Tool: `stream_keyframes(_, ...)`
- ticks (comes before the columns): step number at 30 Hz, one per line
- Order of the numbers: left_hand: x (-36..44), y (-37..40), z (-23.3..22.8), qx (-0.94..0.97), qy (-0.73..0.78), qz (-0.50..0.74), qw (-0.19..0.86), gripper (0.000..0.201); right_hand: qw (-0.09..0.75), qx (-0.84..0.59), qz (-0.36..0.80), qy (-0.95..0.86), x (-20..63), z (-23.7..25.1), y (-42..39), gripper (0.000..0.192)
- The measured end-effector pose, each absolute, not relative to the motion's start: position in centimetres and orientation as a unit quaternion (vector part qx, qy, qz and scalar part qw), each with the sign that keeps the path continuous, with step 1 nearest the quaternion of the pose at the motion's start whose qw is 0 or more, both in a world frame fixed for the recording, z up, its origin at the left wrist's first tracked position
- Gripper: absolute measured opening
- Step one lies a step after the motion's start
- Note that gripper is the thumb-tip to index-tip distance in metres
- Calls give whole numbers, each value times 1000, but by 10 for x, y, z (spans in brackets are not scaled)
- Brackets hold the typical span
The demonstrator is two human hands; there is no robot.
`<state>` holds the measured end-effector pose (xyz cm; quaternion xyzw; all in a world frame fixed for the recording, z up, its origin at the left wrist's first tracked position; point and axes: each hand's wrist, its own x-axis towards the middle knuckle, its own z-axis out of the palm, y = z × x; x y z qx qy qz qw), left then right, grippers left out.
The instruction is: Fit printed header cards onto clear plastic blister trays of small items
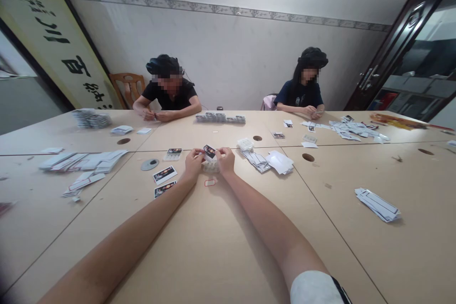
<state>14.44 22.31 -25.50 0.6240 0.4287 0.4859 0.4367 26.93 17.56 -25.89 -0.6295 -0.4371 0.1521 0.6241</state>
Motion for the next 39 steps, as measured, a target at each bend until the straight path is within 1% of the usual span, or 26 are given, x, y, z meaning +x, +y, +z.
stream_keyframes(3,147,222,-255,619,427,486,446,29,622,-626,154,-446,268,-256,172,29)
stream_keyframes(6,148,221,-256,627,424,490,431,30,617,-619,161,-459,266,-253,168,29)
stream_keyframes(14,140,218,-253,670,451,504,306,25,594,-597,246,-480,260,-249,164,27)
stream_keyframes(18,140,216,-250,696,450,487,275,24,591,-586,278,-480,260,-248,163,28)
stream_keyframes(26,141,209,-246,719,428,470,281,25,615,-553,286,-485,260,-244,161,30)
stream_keyframes(32,141,204,-243,721,410,475,295,26,622,-528,275,-509,259,-244,161,43)
stream_keyframes(36,142,203,-242,722,403,470,308,27,618,-525,277,-516,260,-247,164,33)
stream_keyframes(39,143,203,-243,723,400,466,316,27,619,-531,281,-506,259,-248,165,31)
